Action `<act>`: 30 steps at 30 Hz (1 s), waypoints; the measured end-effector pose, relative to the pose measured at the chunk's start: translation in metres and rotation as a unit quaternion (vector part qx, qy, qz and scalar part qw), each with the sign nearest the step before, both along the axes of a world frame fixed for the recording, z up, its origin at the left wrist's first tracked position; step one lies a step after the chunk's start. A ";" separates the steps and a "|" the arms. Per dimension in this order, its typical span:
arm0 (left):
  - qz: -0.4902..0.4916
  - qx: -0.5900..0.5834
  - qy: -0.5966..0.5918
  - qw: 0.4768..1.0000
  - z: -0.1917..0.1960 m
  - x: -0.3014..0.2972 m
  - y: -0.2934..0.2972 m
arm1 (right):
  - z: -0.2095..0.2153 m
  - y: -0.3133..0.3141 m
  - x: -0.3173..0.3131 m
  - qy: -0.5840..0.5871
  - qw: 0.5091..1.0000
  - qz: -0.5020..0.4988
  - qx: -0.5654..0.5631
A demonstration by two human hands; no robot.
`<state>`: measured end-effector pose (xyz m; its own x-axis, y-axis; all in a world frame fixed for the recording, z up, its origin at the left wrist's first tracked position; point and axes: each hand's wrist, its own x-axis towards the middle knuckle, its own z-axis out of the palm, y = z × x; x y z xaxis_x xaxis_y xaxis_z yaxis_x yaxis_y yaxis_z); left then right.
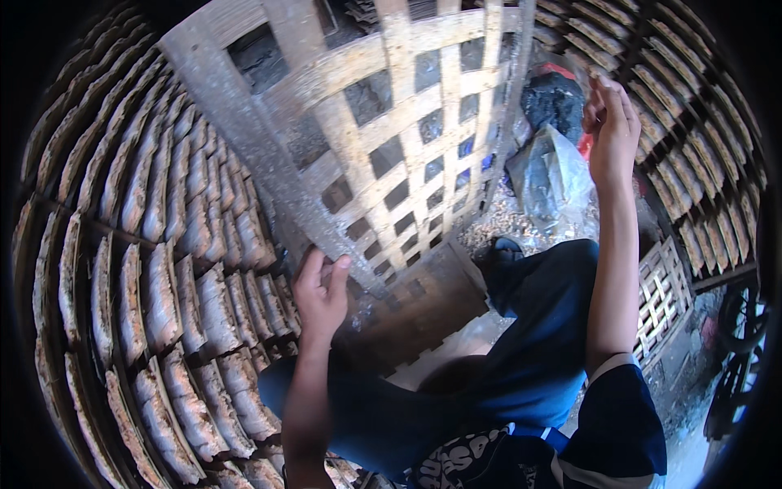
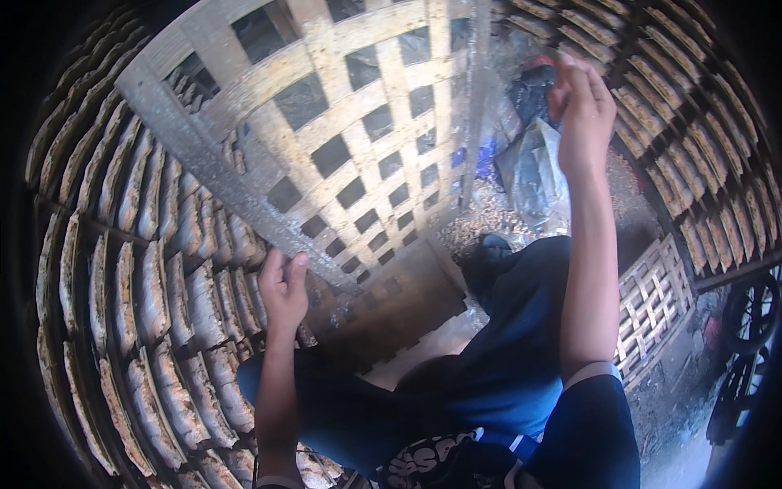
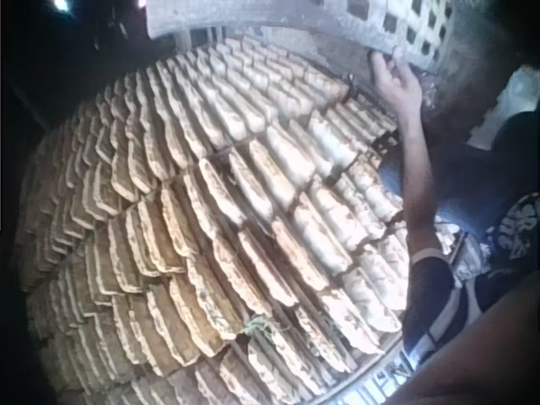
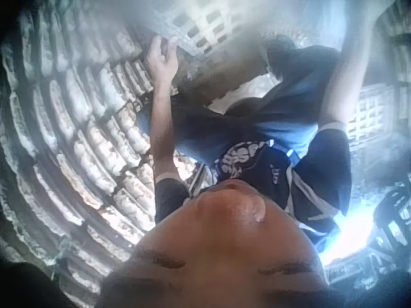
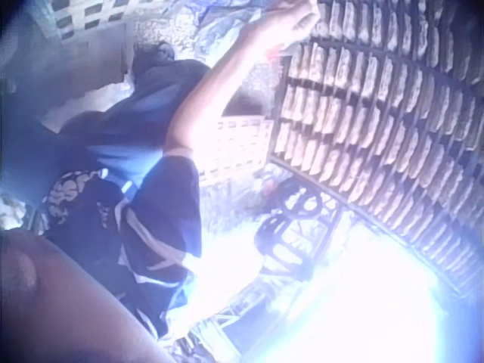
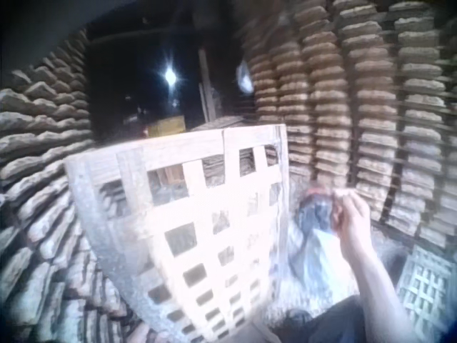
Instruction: The person assembles a wooden lattice tray by hand, inserting small wooden slats into the frame and adjusting them. The person then places a plastic bag into the tray and continues assembling another tray in the same manner.
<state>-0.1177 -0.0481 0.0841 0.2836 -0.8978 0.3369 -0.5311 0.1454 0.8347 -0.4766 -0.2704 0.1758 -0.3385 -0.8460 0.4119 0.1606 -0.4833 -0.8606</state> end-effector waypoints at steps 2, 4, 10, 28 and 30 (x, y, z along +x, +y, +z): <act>-0.011 0.012 0.021 1.000 0.003 -0.003 0.000 | -0.031 -0.029 -0.072 0.118 0.970 -0.132 0.163; -0.021 0.024 0.031 0.999 0.004 -0.007 -0.002 | -0.083 -0.049 -0.137 0.078 0.952 -0.177 0.236; -0.027 0.004 0.031 0.999 0.005 -0.010 -0.013 | -0.148 -0.067 -0.164 0.234 0.933 -0.188 0.200; 0.001 0.034 -0.003 0.999 0.006 -0.004 -0.004 | -0.091 -0.034 0.038 0.622 0.758 -0.004 -0.195; -0.006 0.027 -0.001 1.000 0.008 -0.006 -0.004 | -0.094 -0.036 0.042 0.624 0.757 -0.017 -0.195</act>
<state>-0.1236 -0.0520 0.0918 0.2713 -0.9184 0.2882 -0.5317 0.1066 0.8402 -0.4348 -0.3068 0.0815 0.5007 -0.5780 0.6444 -0.6780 -0.7247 -0.1232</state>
